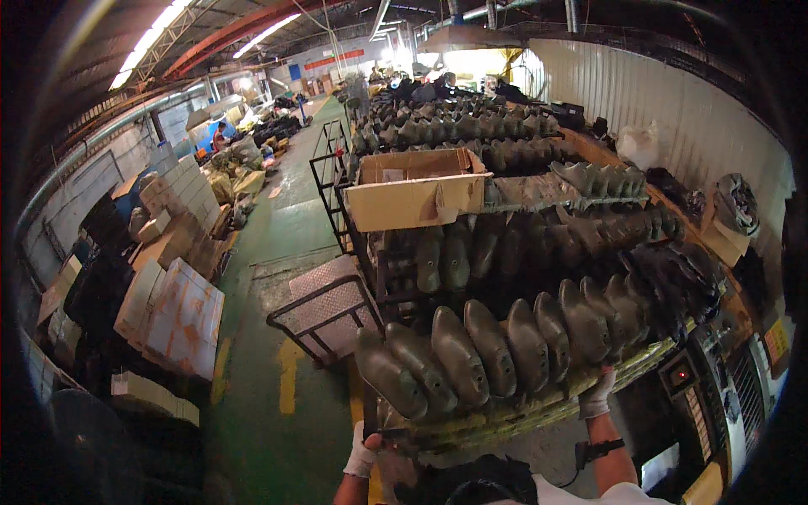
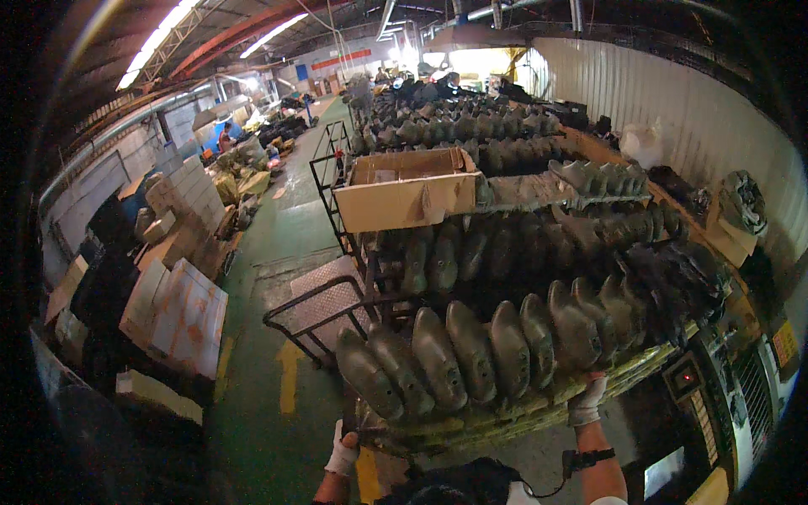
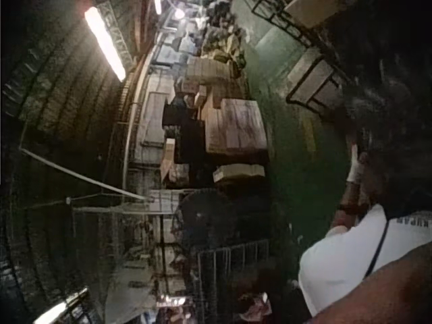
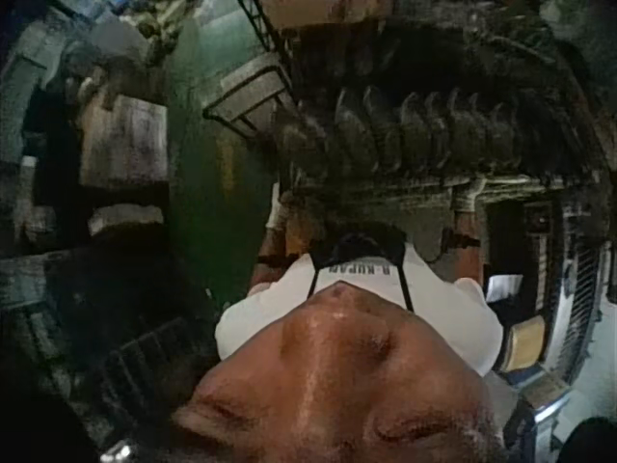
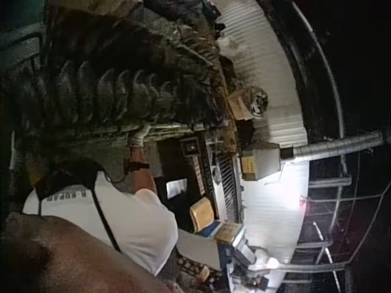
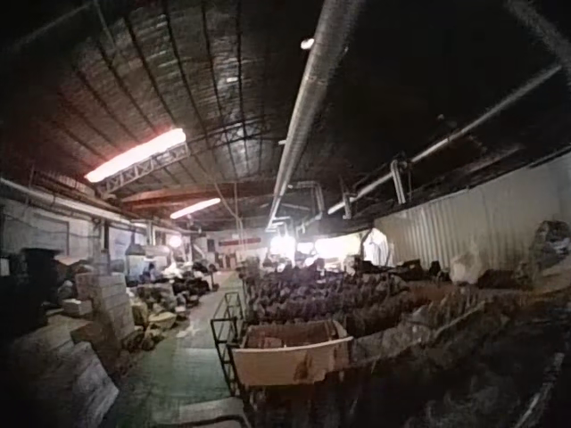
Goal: Moving a large industrial rack filled with shoe lasts across a shoe manufacturing floor.
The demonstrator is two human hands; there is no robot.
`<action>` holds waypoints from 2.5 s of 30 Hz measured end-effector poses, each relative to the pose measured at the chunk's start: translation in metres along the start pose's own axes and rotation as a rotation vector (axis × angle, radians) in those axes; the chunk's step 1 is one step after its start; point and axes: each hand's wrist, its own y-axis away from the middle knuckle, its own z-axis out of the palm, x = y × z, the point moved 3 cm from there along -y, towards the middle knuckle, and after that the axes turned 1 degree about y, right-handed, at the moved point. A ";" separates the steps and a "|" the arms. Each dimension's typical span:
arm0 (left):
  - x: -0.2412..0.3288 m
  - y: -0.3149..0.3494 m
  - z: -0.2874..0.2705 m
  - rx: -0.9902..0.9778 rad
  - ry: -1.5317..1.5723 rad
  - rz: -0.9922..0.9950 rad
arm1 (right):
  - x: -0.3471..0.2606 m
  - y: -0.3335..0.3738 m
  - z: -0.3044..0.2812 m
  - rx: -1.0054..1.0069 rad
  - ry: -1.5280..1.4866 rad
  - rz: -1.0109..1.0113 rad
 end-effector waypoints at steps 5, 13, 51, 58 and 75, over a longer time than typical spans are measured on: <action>-0.013 -0.003 -0.015 0.150 -0.056 -0.089 | -0.012 0.021 0.039 -0.030 0.018 -0.018; -0.035 -0.012 -0.043 0.139 0.156 -0.153 | -0.001 -0.005 -0.011 0.083 0.040 -0.026; -0.001 0.003 -0.019 0.286 0.025 0.190 | 0.002 0.035 0.051 -0.247 -0.032 0.268; -0.034 -0.011 -0.054 0.154 -0.344 0.351 | -0.007 0.018 0.019 -0.158 0.080 0.230; -0.026 -0.016 -0.042 0.165 0.010 0.067 | -0.011 -0.006 -0.023 -0.353 1.214 -0.416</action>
